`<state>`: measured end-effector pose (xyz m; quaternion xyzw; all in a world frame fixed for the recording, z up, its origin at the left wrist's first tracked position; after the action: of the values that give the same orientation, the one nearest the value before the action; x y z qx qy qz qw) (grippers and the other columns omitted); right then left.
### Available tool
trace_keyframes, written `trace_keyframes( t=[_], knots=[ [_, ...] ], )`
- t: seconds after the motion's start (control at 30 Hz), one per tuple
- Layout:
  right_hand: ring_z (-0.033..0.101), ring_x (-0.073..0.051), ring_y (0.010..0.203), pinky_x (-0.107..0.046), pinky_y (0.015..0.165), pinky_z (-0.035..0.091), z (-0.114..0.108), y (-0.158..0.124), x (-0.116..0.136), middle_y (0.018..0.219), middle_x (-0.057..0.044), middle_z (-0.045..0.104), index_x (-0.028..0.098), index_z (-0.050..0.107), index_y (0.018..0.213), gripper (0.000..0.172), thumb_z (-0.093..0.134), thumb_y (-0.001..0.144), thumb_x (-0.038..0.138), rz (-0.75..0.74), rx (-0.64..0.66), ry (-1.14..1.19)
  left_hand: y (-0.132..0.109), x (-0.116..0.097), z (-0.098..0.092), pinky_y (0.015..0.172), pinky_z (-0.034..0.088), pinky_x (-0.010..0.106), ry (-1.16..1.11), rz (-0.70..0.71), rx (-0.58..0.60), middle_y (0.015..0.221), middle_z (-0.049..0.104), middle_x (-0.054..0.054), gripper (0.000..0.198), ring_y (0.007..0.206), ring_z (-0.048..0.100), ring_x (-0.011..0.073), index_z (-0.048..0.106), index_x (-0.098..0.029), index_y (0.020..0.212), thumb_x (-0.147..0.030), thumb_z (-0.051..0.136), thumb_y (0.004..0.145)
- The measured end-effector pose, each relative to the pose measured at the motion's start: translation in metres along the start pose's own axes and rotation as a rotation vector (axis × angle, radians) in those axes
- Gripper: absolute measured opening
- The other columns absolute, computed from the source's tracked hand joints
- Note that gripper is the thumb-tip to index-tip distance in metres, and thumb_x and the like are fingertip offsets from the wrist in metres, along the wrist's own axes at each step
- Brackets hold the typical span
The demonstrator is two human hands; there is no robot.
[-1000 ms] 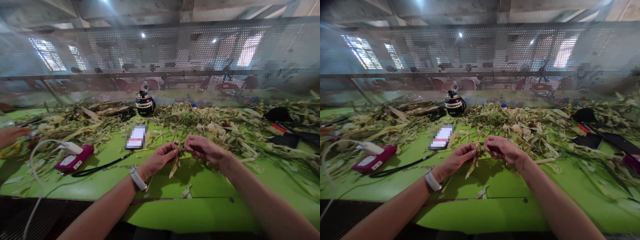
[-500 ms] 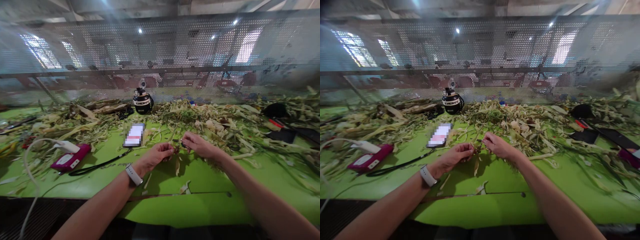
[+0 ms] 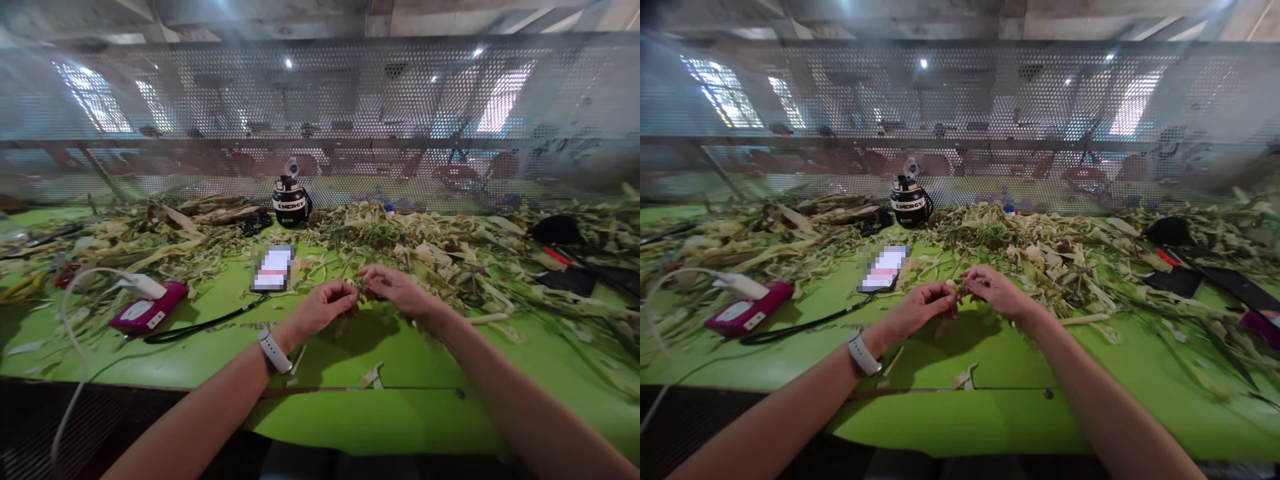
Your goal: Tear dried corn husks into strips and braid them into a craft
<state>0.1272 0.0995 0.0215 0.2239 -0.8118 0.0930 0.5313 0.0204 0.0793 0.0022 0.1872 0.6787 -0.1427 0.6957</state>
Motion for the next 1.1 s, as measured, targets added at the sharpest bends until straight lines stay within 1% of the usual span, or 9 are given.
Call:
trace_keyframes(
  t=[0.13, 0.27, 0.4, 0.57, 0.63, 0.73, 0.87, 0.97, 1.1],
  knots=[
    [0.049, -0.012, 0.064, -0.026, 0.063, 0.041, -0.011, 0.001, 0.001, 0.067, 0.001, 0.052, 0.019, 0.049, 0.074, 0.034, 0.058, 0.079, 0.051, 0.024, -0.127, -0.002, -0.003, -0.018, -0.006, 0.057, 0.038, 0.024, 0.273, 0.163, -0.069, 0.066, 0.06, 0.002, 0.027, 0.059, 0.049, 0.0103, 0.066, -0.015, 0.076, -0.041, 0.065, 0.075],
    [0.058, -0.012, 0.066, -0.028, 0.066, 0.047, 0.003, 0.001, -0.008, 0.071, 0.0, 0.06, 0.019, 0.047, 0.075, 0.031, 0.059, 0.081, 0.047, 0.13, -0.055, 0.185, -0.006, -0.028, -0.006, 0.059, 0.038, 0.026, 0.513, 0.294, -0.112, 0.065, 0.063, 0.004, 0.019, 0.061, 0.051, 0.0127, 0.069, -0.016, 0.07, -0.033, 0.064, 0.076],
    [0.061, -0.012, 0.065, -0.029, 0.07, 0.05, 0.015, 0.001, -0.012, 0.072, 0.0, 0.063, 0.018, 0.048, 0.074, 0.028, 0.062, 0.081, 0.041, 0.197, -0.013, 0.294, -0.01, -0.04, -0.009, 0.062, 0.038, 0.026, 0.509, 0.369, -0.188, 0.065, 0.061, 0.003, 0.018, 0.064, 0.051, 0.0132, 0.067, -0.018, 0.068, -0.033, 0.064, 0.076],
    [0.062, -0.01, 0.068, -0.023, 0.068, 0.05, 0.023, -0.001, -0.012, 0.076, -0.001, 0.066, 0.018, 0.05, 0.077, 0.017, 0.058, 0.086, 0.029, 0.234, 0.004, 0.289, -0.004, -0.021, -0.028, 0.046, 0.027, 0.021, 0.189, 0.138, -0.281, 0.055, 0.05, -0.002, 0.029, 0.05, 0.037, 0.0077, 0.064, -0.015, 0.069, -0.044, 0.065, 0.074],
    [0.06, -0.007, 0.058, -0.019, 0.055, 0.047, 0.031, -0.004, -0.012, 0.081, -0.001, 0.068, 0.018, 0.048, 0.079, 0.015, 0.054, 0.088, 0.029, 0.259, 0.065, 0.264, -0.002, -0.016, -0.033, 0.044, 0.023, 0.021, 0.152, 0.1, -0.298, 0.055, 0.049, -0.002, 0.031, 0.048, 0.034, 0.0064, 0.064, -0.015, 0.067, -0.045, 0.067, 0.071],
    [0.049, -0.004, 0.038, -0.017, 0.035, 0.032, 0.033, -0.006, -0.014, 0.077, 0.0, 0.07, 0.02, 0.044, 0.08, 0.015, 0.049, 0.09, 0.031, 0.296, 0.085, 0.202, -0.001, -0.014, -0.036, 0.043, 0.02, 0.021, 0.174, 0.099, -0.313, 0.054, 0.048, -0.003, 0.033, 0.047, 0.032, 0.0056, 0.064, -0.014, 0.066, -0.047, 0.068, 0.069],
    [0.032, -0.003, 0.027, -0.019, 0.03, 0.018, 0.02, -0.006, -0.017, 0.057, 0.003, 0.063, 0.02, 0.043, 0.077, 0.021, 0.05, 0.086, 0.037, 0.34, -0.018, 0.181, 0.001, -0.013, -0.024, 0.043, 0.022, 0.021, 0.224, 0.079, -0.198, 0.051, 0.047, -0.003, 0.037, 0.047, 0.034, 0.006, 0.063, -0.014, 0.066, -0.051, 0.066, 0.071],
    [0.028, -0.003, 0.032, -0.018, 0.034, 0.016, 0.008, -0.005, -0.014, 0.045, 0.009, 0.046, 0.019, 0.046, 0.073, 0.03, 0.06, 0.077, 0.045, 0.302, -0.115, 0.265, 0.003, -0.008, -0.012, 0.045, 0.026, 0.02, 0.227, 0.046, -0.08, 0.052, 0.048, -0.003, 0.042, 0.047, 0.037, 0.0064, 0.057, -0.014, 0.061, -0.055, 0.064, 0.071],
    [0.03, -0.003, 0.043, -0.017, 0.04, 0.021, 0.003, -0.006, -0.009, 0.053, 0.008, 0.043, 0.018, 0.052, 0.072, 0.038, 0.072, 0.064, 0.049, 0.253, -0.148, 0.315, 0.005, 0.001, -0.007, 0.046, 0.026, 0.021, 0.276, 0.001, -0.016, 0.051, 0.048, -0.003, 0.046, 0.048, 0.036, 0.0066, 0.059, -0.013, 0.06, -0.058, 0.062, 0.071]
  ],
)
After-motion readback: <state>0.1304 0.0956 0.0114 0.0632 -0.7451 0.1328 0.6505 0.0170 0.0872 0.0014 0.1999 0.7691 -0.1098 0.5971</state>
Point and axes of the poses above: each hand's wrist, its own y-axis towards the middle knuckle, its own z-axis out of the palm, x = y × z, the point moved 10 cm from there along y, towards the middle knuckle
